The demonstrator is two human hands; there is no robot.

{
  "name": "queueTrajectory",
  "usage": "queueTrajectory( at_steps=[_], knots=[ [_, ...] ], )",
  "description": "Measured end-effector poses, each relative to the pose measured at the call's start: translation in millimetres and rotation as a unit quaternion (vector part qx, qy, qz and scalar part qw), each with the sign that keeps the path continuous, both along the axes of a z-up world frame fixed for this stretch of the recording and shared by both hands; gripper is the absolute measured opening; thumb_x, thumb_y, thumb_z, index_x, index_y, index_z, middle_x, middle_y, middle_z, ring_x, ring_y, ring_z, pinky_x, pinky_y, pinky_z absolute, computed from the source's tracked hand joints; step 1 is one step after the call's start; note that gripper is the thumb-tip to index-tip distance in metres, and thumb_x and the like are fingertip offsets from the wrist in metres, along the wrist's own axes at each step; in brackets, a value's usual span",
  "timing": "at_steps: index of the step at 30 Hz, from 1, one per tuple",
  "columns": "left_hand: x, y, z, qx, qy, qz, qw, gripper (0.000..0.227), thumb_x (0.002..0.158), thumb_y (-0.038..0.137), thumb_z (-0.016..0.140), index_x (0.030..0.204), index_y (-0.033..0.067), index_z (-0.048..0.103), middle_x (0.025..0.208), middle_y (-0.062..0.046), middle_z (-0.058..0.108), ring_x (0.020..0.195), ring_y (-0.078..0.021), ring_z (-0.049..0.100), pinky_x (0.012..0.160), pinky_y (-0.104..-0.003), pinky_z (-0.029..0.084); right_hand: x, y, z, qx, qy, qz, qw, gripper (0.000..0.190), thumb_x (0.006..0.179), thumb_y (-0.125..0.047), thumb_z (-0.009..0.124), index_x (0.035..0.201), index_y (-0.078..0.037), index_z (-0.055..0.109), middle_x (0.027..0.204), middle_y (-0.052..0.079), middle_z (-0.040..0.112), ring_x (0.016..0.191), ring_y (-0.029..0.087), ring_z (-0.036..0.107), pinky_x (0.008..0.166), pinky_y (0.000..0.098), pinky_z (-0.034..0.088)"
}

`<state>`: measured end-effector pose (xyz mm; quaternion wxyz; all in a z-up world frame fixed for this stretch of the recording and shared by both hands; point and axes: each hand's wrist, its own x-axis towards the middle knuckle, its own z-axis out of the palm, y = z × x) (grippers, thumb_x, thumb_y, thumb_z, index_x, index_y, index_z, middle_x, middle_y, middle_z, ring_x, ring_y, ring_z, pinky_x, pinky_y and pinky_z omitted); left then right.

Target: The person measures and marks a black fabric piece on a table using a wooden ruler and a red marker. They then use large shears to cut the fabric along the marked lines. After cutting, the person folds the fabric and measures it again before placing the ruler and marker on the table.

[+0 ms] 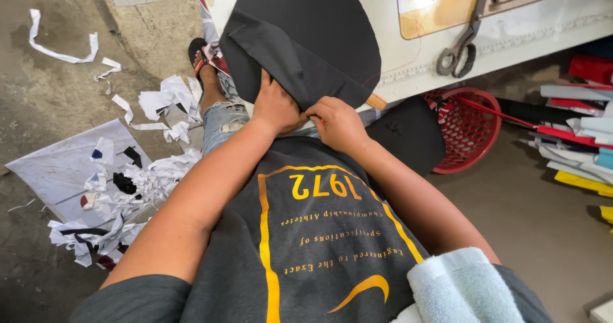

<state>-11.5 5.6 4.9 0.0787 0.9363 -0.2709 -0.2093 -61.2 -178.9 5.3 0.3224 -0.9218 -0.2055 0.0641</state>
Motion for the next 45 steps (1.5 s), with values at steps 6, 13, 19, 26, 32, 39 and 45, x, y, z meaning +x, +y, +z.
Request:
queueTrajectory(
  at_steps=[6,13,19,26,32,39,45],
  knots=[
    [-8.0,1.9,-10.2,-0.031,-0.013,0.034,0.999,0.090,0.085,0.063,0.053,0.149,0.0003,0.053,0.157,-0.017,0.050,0.144,-0.0437,0.033,0.122,-0.071,0.009,27.3,4.1,-4.0,0.071,-0.005,-0.046,0.996,0.023,0.084,-0.022,0.082,0.106,-0.021,0.076,0.100,0.000,0.070,0.096,0.027,0.071,0.079,0.0381,0.058],
    [-10.9,8.9,-49.5,-0.123,-0.137,-0.001,0.983,0.085,0.096,0.067,0.044,0.162,0.0129,0.042,0.165,-0.017,0.038,0.152,-0.0444,0.025,0.117,-0.074,0.009,64.3,61.1,10.8,-0.041,0.099,0.101,0.989,0.044,0.100,-0.032,0.061,0.139,-0.013,0.059,0.147,0.008,0.055,0.126,0.030,0.061,0.090,0.0459,0.055],
    [-9.8,8.6,-42.1,-0.022,-0.223,-0.091,0.970,0.083,0.096,0.066,0.040,0.162,0.0152,0.041,0.166,-0.015,0.036,0.153,-0.0439,0.023,0.117,-0.074,0.010,71.9,55.4,57.2,0.171,0.211,0.109,0.956,0.028,0.098,-0.036,0.065,0.109,-0.011,0.072,0.104,0.008,0.069,0.092,0.023,0.066,0.085,0.0365,0.051],
    [-5.0,10.5,-32.7,0.123,-0.324,-0.224,0.911,0.080,0.096,0.065,0.035,0.162,0.0183,0.039,0.167,-0.012,0.034,0.154,-0.0431,0.021,0.118,-0.073,0.010,133.3,7.6,38.2,0.036,0.245,-0.166,0.954,0.047,0.074,0.003,0.044,0.114,-0.015,0.062,0.109,0.003,0.068,0.099,0.021,0.062,0.085,0.0327,0.046],
    [-2.2,12.3,-24.9,0.235,-0.390,-0.333,0.826,0.079,0.096,0.065,0.031,0.162,0.0209,0.037,0.168,-0.010,0.033,0.155,-0.0424,0.020,0.119,-0.073,0.010,147.1,23.3,17.7,0.051,0.142,-0.187,0.971,0.020,0.083,-0.002,0.076,0.097,-0.016,0.075,0.082,-0.005,0.069,0.073,0.010,0.060,0.072,0.0242,0.052],
    [2.8,13.1,-16.7,0.337,-0.439,-0.432,0.712,0.077,0.096,0.064,0.027,0.162,0.0234,0.036,0.169,-0.008,0.031,0.156,-0.0418,0.019,0.119,-0.073,0.010,156.6,37.4,1.5,0.044,0.141,-0.156,0.977,0.021,0.081,-0.002,0.078,0.097,-0.014,0.077,0.087,-0.002,0.073,0.075,0.011,0.064,0.073,0.0241,0.054],
    [8.2,12.3,-10.0,0.416,-0.476,-0.527,0.568,0.076,0.097,0.063,0.023,0.162,0.0259,0.034,0.170,-0.005,0.029,0.157,-0.0412,0.017,0.120,-0.072,0.010,164.2,31.1,-7.7,0.015,0.099,-0.093,0.991,0.022,0.078,-0.001,0.078,0.095,-0.014,0.078,0.086,-0.001,0.073,0.075,0.016,0.064,0.072,0.0291,0.052]
  ],
)
